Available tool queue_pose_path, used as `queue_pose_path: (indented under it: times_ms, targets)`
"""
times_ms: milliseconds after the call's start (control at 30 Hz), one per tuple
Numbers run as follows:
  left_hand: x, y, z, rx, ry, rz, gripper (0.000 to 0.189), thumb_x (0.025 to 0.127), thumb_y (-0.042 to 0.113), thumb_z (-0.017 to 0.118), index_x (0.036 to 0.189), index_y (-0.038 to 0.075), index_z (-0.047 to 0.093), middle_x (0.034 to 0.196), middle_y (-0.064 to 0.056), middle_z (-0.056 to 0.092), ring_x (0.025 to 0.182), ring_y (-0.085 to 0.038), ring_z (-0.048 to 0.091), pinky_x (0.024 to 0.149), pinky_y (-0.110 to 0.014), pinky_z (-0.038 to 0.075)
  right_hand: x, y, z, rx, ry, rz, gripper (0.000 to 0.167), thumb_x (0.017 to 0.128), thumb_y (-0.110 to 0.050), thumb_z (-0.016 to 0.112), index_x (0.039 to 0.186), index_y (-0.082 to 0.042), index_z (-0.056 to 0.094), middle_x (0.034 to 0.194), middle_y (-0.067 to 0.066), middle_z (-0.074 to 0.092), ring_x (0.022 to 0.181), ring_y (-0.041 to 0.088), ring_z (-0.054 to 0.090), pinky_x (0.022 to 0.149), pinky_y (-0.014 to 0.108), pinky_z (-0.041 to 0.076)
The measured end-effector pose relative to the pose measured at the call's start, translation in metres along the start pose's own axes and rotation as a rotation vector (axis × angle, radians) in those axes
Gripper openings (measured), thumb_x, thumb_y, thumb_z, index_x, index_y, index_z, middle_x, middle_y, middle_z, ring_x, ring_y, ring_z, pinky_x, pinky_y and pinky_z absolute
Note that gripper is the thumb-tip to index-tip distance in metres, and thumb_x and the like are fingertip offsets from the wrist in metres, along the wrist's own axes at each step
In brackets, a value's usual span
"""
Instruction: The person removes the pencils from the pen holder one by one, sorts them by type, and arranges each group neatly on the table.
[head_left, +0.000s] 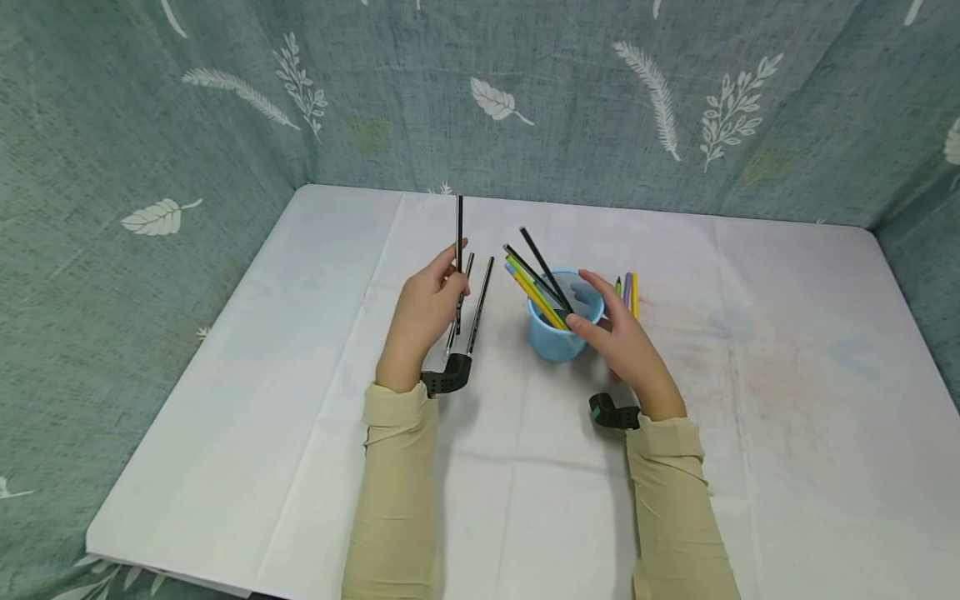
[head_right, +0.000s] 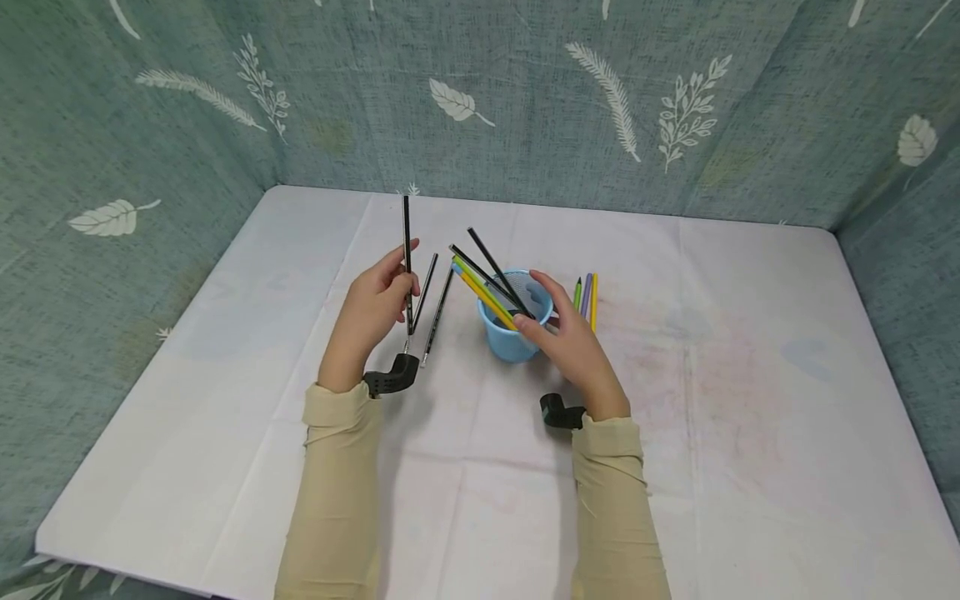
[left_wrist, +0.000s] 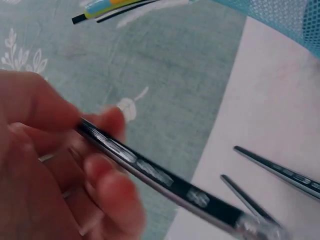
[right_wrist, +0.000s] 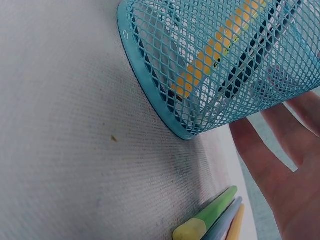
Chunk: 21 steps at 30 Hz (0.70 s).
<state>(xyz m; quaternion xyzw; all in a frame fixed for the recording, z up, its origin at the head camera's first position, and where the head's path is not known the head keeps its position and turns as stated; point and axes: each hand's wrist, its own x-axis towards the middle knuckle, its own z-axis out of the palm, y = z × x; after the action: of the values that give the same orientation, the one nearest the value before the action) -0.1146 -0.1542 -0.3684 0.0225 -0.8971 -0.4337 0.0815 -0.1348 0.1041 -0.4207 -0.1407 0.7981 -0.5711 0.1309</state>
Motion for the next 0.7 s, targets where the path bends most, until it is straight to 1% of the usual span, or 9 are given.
queue_pose_path:
  times_ms: [133,200,300,400,500,600,700]
  targets:
    - [0.002,-0.006,0.003,0.112,-0.065,-0.056,0.048,0.087,0.018,0.04,0.134,0.023,0.041,0.09,0.002,0.056,0.057,-0.017,0.046,0.052,-0.031,0.039,0.0,-0.001,0.001,0.003,0.005,0.007,0.063,0.084,-0.043,0.058,0.137,-0.041,0.024,0.142,-0.01,0.023,0.124,0.027,0.034,0.098,0.051,0.027]
    - [0.002,-0.008,0.004,0.154,-0.094,-0.077,0.048,0.087,0.017,0.04,0.135,0.016,0.04,0.098,0.0,0.056,0.061,-0.017,0.047,0.056,-0.031,0.039,0.0,-0.001,0.001,0.004,0.002,0.002,0.064,0.084,-0.041,0.058,0.138,-0.04,0.024,0.142,-0.009,0.023,0.124,0.028,0.033,0.098,0.052,0.026]
    - [0.003,-0.012,0.006,0.219,-0.105,-0.101,0.048,0.087,0.018,0.039,0.134,0.011,0.04,0.102,-0.003,0.056,0.071,-0.018,0.049,0.064,-0.032,0.041,0.0,-0.001,0.001,0.015,-0.001,-0.002,0.064,0.085,-0.039,0.058,0.139,-0.038,0.024,0.143,-0.008,0.022,0.124,0.029,0.033,0.098,0.053,0.025]
    - [0.002,-0.015,0.008,0.267,-0.096,-0.127,0.048,0.087,0.019,0.041,0.133,0.009,0.042,0.101,-0.004,0.056,0.076,-0.02,0.05,0.068,-0.034,0.041,0.0,0.0,0.001,0.023,-0.005,0.0,0.062,0.085,-0.039,0.058,0.137,-0.041,0.025,0.143,-0.008,0.022,0.124,0.03,0.033,0.098,0.054,0.025]
    - [0.003,-0.019,0.011,0.292,-0.102,-0.147,0.048,0.087,0.02,0.041,0.133,0.01,0.043,0.098,-0.002,0.056,0.075,-0.019,0.05,0.065,-0.033,0.041,-0.001,0.0,0.001,0.029,-0.002,0.009,0.06,0.084,-0.04,0.058,0.133,-0.047,0.026,0.142,-0.01,0.023,0.123,0.03,0.035,0.097,0.054,0.025]
    - [0.004,-0.023,0.014,0.302,-0.108,-0.144,0.047,0.086,0.02,0.041,0.133,0.01,0.043,0.095,-0.002,0.056,0.071,-0.019,0.049,0.06,-0.031,0.039,-0.001,0.0,0.001,0.031,-0.003,0.013,0.059,0.084,-0.041,0.058,0.132,-0.05,0.026,0.142,-0.01,0.023,0.123,0.03,0.035,0.097,0.055,0.025]
    - [0.006,-0.027,0.017,0.304,-0.108,-0.13,0.047,0.086,0.018,0.043,0.132,0.011,0.044,0.096,-0.002,0.056,0.067,-0.018,0.048,0.059,-0.03,0.039,0.0,0.001,0.001,0.03,-0.003,0.013,0.059,0.084,-0.041,0.058,0.132,-0.05,0.025,0.142,-0.01,0.023,0.123,0.03,0.035,0.097,0.055,0.025]
